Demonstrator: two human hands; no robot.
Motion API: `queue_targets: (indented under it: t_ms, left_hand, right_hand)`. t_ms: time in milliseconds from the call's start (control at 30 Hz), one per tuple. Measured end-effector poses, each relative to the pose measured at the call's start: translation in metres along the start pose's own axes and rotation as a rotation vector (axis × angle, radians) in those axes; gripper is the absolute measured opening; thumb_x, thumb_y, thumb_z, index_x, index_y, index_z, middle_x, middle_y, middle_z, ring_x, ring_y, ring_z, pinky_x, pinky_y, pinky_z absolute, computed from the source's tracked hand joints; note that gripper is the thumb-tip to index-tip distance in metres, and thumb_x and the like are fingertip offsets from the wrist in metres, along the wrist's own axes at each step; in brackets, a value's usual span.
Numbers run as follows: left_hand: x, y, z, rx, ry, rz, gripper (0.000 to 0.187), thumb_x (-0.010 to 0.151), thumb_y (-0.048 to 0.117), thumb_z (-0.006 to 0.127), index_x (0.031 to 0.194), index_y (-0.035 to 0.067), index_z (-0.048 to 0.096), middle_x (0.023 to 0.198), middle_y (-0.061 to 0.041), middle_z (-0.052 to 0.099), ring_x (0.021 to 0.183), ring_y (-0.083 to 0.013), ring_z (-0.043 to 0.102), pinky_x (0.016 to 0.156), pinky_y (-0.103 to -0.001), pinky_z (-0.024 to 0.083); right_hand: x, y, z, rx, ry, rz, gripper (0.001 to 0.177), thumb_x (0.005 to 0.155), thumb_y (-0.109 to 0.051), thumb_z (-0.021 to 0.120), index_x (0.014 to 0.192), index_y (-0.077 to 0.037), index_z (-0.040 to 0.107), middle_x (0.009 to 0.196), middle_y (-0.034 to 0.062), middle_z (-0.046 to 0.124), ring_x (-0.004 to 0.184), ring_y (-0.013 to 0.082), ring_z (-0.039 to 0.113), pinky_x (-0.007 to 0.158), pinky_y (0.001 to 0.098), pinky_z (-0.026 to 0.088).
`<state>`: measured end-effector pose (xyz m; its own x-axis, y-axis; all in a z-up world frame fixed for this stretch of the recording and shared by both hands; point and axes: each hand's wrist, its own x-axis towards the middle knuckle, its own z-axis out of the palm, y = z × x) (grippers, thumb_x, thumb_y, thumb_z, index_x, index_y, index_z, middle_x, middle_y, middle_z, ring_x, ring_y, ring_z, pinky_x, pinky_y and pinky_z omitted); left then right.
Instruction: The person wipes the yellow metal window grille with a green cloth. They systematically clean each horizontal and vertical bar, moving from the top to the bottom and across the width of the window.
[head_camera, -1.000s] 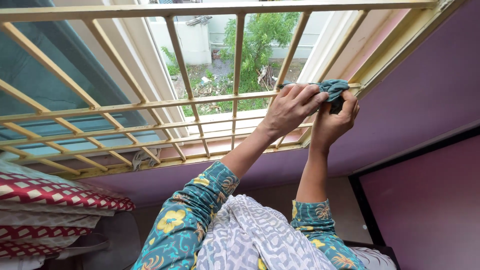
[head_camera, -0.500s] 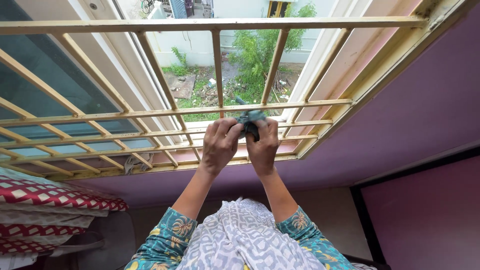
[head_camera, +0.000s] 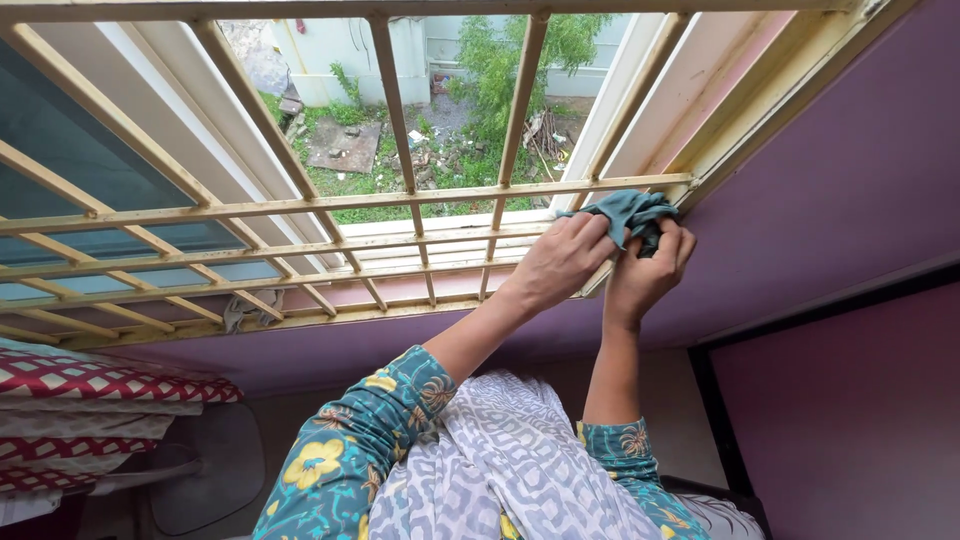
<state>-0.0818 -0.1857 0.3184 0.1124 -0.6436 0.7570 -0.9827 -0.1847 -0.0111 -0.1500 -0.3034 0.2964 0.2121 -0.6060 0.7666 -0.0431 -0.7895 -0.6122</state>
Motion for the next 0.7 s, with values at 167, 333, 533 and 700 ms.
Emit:
queue_targets:
  t_ms: [167, 333, 533, 700]
  left_hand:
    - [-0.007, 0.000, -0.015, -0.064, 0.007, -0.061, 0.032, 0.088, 0.010, 0.063, 0.119, 0.004, 0.063, 0.109, -0.009, 0.057, 0.101, -0.0245, 0.059, 0.087, -0.037, 0.053]
    - [-0.066, -0.017, -0.073, 0.039, 0.055, -0.220, 0.033, 0.084, 0.006, 0.070, 0.117, 0.007, 0.064, 0.106, -0.008, 0.059, 0.095, -0.0257, 0.061, 0.084, -0.040, 0.051]
    - [-0.127, -0.040, -0.139, 0.271, 0.191, -0.466, 0.024, 0.086, 0.010, 0.077, 0.109, 0.014, 0.070, 0.104, -0.002, 0.062, 0.096, -0.0230, 0.061, 0.086, -0.041, 0.044]
    - [-0.137, -0.046, -0.140, 0.313, 0.251, -0.496, 0.027, 0.087, 0.008, 0.075, 0.112, 0.015, 0.071, 0.106, -0.001, 0.063, 0.100, -0.0225, 0.061, 0.092, -0.042, 0.043]
  right_hand:
    - [-0.009, -0.012, -0.004, 0.019, -0.094, -0.022, 0.026, 0.089, -0.001, 0.067, 0.115, 0.001, 0.062, 0.110, 0.0183, 0.060, 0.104, 0.0407, 0.062, 0.091, 0.0502, 0.051]
    - [-0.054, -0.067, 0.013, 0.157, -0.326, -0.028, 0.030, 0.085, -0.002, 0.067, 0.113, 0.000, 0.058, 0.106, 0.0192, 0.059, 0.096, 0.0425, 0.062, 0.085, 0.0495, 0.052]
    - [-0.091, -0.131, 0.045, 0.278, -0.582, -0.134, 0.037, 0.078, -0.005, 0.077, 0.111, -0.006, 0.060, 0.100, 0.0165, 0.059, 0.089, 0.0386, 0.065, 0.078, 0.0461, 0.053]
    - [-0.088, -0.135, 0.047, 0.294, -0.601, -0.193, 0.040, 0.078, -0.006, 0.081, 0.113, -0.006, 0.062, 0.103, 0.0152, 0.065, 0.092, 0.0357, 0.067, 0.079, 0.0437, 0.056]
